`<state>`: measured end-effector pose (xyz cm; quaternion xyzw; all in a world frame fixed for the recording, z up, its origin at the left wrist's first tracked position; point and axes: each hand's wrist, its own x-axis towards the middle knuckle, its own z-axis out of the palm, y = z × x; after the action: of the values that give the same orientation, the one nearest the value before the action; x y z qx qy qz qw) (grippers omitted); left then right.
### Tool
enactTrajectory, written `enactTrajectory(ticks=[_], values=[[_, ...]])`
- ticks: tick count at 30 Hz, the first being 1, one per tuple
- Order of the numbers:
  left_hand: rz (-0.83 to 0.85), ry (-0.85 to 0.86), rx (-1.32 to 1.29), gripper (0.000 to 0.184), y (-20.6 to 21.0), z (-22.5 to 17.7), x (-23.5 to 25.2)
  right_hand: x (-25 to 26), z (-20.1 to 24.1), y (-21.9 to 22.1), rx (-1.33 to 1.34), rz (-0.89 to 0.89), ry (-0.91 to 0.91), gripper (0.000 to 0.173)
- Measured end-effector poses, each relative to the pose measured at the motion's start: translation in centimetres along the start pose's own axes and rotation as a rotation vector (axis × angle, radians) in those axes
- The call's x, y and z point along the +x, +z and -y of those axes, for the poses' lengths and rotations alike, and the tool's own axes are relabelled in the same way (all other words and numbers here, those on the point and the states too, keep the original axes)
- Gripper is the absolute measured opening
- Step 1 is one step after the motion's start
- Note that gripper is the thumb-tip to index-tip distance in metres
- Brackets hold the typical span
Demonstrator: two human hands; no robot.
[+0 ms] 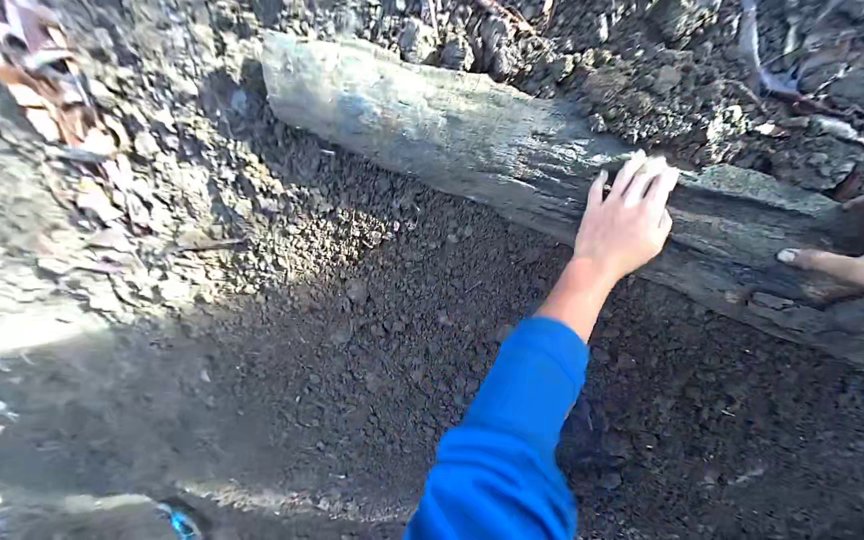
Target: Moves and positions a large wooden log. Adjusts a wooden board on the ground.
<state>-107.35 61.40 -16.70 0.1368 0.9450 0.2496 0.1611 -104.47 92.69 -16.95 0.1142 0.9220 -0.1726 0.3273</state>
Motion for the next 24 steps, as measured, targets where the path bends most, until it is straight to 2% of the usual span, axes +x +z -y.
enactTrajectory(ticks=[2, 4, 5, 7, 10, 13, 15, 17, 20, 24], values=[[-0.028, 0.007, -0.085, 0.041, -1.9, 0.7, -5.4, 0.4, 0.5, -0.8, -0.025, 0.047, 0.039, 0.097], [0.038, -0.043, -0.127, 0.032, -2.7, 2.6, -12.5, 1.0, 1.2, -1.4, -0.046, 0.097, 0.078, 0.09], [0.125, -0.129, -0.139, 0.03, -3.0, 4.0, -16.5, 1.2, 2.2, -2.0, -0.062, 0.132, 0.118, 0.085], [0.401, -0.398, -0.116, 0.036, -4.1, 7.0, -25.3, 0.0, 4.3, -3.1, -0.121, 0.221, 0.181, 0.078], [0.735, -0.764, -0.017, 0.04, -8.0, 10.9, -37.2, -3.6, 5.7, -3.3, -0.228, 0.303, 0.144, 0.069], [0.873, -0.988, 0.099, 0.04, -11.9, 11.4, -45.5, -8.3, 5.0, -2.4, -0.226, 0.31, 0.015, 0.056], [0.888, -1.066, 0.089, 0.04, -13.7, 10.0, -47.7, -11.2, 5.7, -1.0, -0.156, 0.311, -0.026, 0.055], [0.86, -1.069, 0.027, 0.04, -14.1, 8.2, -47.4, -13.3, 6.8, 0.7, -0.149, 0.352, -0.012, 0.049], [0.765, -0.934, -0.122, 0.036, -13.7, 5.2, -44.8, -17.1, 8.6, 3.1, -0.207, 0.441, 0.052, 0.042], [0.665, -0.708, -0.213, 0.035, -14.8, 2.0, -40.3, -19.8, 9.5, 3.6, -0.196, 0.497, 0.046, 0.04]])
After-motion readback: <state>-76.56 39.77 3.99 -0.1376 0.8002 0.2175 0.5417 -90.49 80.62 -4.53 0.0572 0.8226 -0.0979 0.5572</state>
